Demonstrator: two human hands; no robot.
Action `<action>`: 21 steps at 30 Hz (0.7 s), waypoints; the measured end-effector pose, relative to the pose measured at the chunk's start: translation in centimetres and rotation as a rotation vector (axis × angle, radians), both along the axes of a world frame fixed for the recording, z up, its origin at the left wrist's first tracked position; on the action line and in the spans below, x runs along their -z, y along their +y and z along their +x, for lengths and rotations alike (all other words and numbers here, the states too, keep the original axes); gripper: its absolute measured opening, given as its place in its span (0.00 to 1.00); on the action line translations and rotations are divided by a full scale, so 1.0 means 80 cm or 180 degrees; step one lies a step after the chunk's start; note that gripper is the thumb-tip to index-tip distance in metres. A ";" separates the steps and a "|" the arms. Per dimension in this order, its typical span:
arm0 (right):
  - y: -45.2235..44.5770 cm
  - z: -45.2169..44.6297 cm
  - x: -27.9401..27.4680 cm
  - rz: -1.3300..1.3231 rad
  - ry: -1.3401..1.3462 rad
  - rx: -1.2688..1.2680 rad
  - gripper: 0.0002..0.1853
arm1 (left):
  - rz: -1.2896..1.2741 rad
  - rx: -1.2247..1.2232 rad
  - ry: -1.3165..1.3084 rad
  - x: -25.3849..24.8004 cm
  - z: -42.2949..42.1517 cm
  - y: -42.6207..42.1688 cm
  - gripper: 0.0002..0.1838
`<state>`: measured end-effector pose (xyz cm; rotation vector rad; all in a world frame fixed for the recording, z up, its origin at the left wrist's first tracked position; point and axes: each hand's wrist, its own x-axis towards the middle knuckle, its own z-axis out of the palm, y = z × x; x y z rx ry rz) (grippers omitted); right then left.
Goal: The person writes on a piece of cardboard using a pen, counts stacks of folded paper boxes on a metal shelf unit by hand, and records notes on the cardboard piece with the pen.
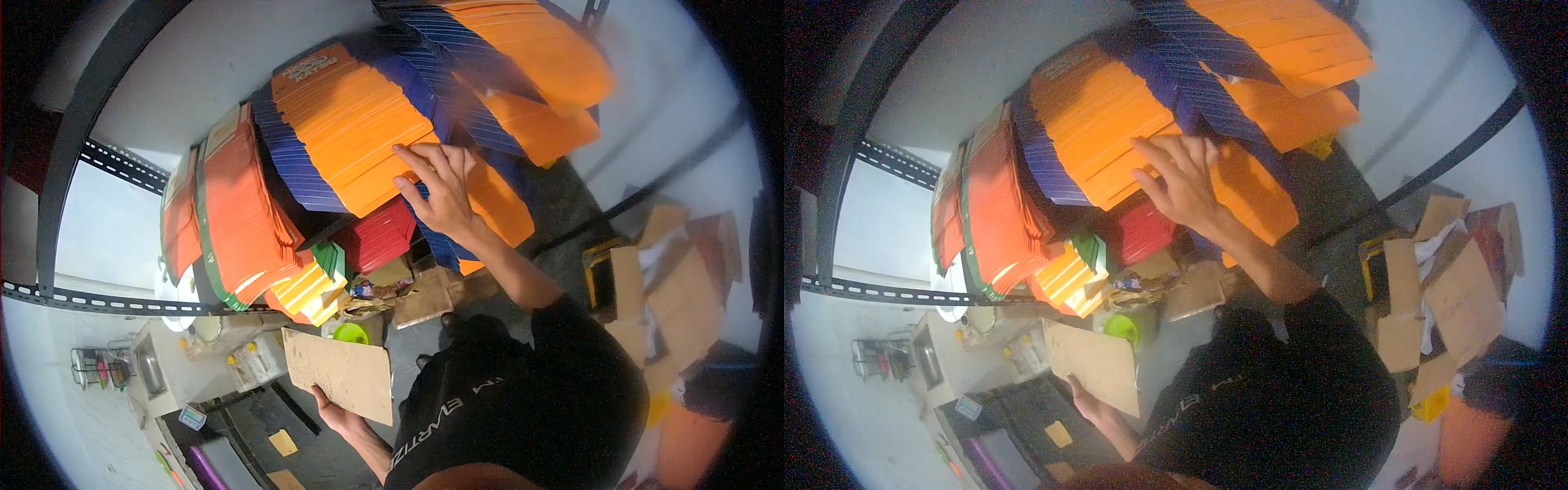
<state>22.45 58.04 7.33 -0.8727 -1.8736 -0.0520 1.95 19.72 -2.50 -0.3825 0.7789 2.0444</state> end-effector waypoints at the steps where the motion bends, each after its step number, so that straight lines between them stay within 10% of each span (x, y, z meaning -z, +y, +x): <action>1: 0.001 -0.001 0.000 0.0012 -0.0018 -0.0004 0.17 | 0.0053 0.0002 -0.0013 0.006 -0.003 -0.002 0.29; 21: 0.024 -0.010 -0.015 0.0142 -0.0072 -0.0099 0.14 | 0.0037 0.0006 0.0151 0.017 0.009 0.020 0.29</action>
